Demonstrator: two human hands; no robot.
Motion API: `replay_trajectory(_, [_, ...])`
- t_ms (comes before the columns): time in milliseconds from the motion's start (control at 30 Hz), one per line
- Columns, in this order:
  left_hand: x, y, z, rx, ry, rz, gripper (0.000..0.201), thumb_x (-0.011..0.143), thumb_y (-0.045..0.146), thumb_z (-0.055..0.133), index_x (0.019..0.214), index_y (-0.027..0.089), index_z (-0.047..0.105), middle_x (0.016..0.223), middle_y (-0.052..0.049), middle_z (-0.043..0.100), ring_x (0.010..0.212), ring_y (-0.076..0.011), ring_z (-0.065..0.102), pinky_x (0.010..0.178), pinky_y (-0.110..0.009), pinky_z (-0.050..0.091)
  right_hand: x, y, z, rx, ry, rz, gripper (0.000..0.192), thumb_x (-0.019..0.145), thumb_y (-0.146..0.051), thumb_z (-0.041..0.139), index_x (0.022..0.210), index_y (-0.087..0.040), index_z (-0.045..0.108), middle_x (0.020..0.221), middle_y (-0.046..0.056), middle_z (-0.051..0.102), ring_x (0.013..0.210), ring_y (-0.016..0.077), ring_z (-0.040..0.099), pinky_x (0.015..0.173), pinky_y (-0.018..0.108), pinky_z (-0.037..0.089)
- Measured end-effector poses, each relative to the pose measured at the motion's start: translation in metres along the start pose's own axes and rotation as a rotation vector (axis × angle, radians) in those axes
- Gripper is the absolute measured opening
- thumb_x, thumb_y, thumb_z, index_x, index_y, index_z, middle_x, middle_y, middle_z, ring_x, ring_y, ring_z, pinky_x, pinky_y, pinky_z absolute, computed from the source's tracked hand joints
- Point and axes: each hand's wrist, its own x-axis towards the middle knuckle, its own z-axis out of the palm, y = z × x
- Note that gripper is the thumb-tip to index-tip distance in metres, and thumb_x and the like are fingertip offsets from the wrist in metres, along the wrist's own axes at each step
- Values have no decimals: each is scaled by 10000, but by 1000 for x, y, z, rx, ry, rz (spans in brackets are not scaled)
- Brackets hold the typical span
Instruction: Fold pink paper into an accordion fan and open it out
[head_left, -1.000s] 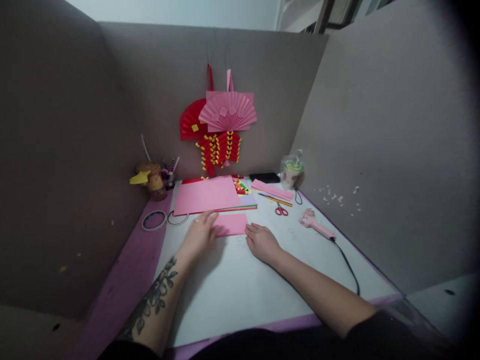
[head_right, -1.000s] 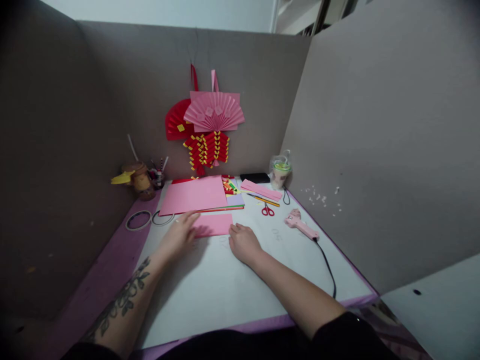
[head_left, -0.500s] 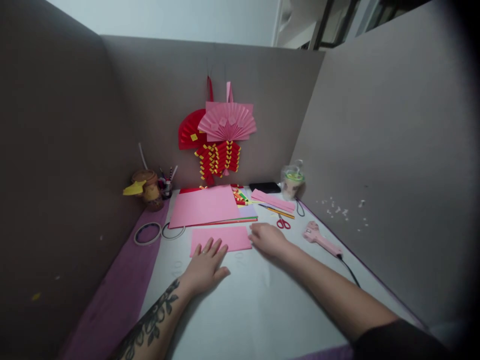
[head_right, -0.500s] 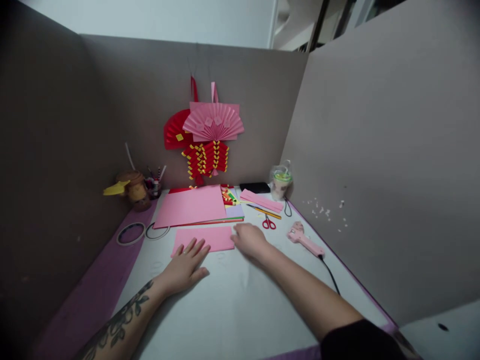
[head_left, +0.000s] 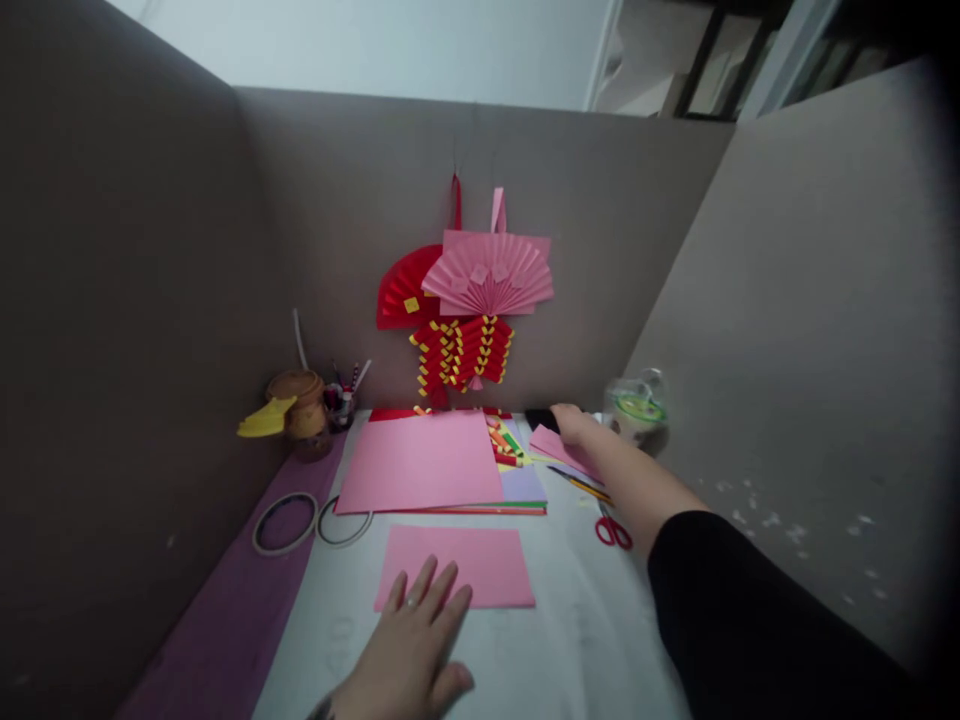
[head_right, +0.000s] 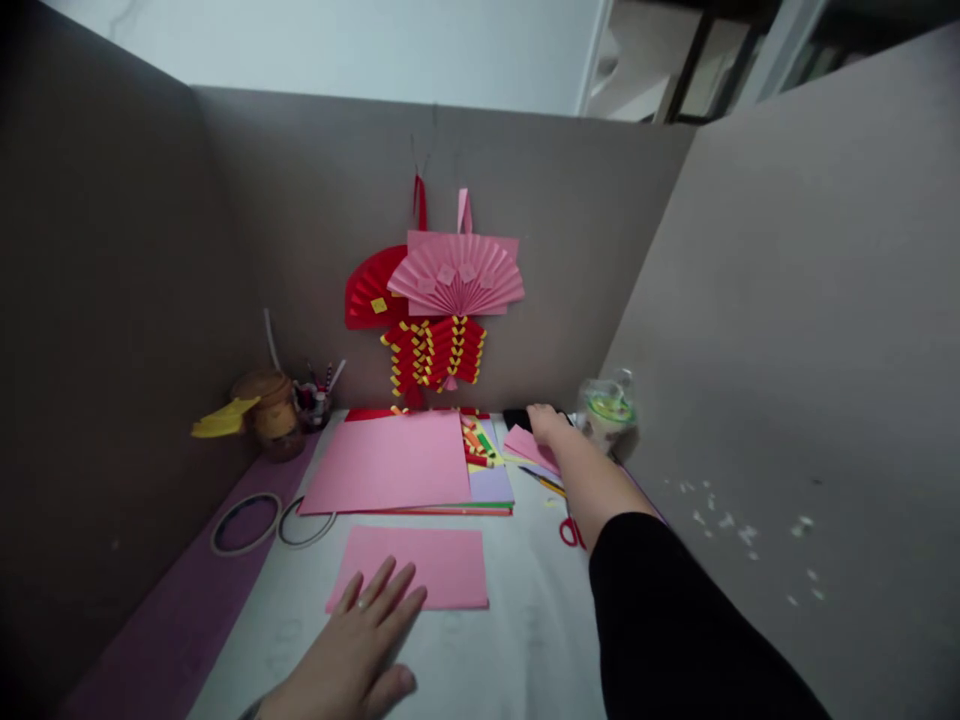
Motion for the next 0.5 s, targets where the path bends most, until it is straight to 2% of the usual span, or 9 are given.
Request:
replay_trajectory(167, [14,-10,5,5,-84,-4,710,821,445,546,1442,321,225,1528,-58,138,1395,-350,74,1087,-611,125,38,17,4,-20,-107,-73,689,515,-50,742,1169,-172,562,1274,172,497,1175,326,485,922,428,417])
replay_trajectory(300, [17,-13,10,24,-97,-8,737,812,424,573,1444,333,204,1529,-48,115,1397,-346,63,1085,-616,125,52,29,4,-46,-198,-117,831,401,-106,800,1190,-181,552,1323,162,451,1199,347,457,939,416,416])
replay_trajectory(367, [15,-12,7,14,-105,-10,742,807,398,578,1444,332,204,1531,-41,114,1398,-340,52,1088,-613,119,54,32,4,-52,-229,-131,876,377,-152,816,1206,-161,533,1319,172,448,1202,352,451,934,405,424])
replay_trajectory(500, [12,-6,-3,-11,-129,-11,748,795,333,571,1447,315,205,1532,-36,100,1400,-331,34,1095,-605,101,52,30,3,-48,-222,-167,860,414,-227,807,1206,-108,494,1228,186,506,1102,322,527,890,368,452])
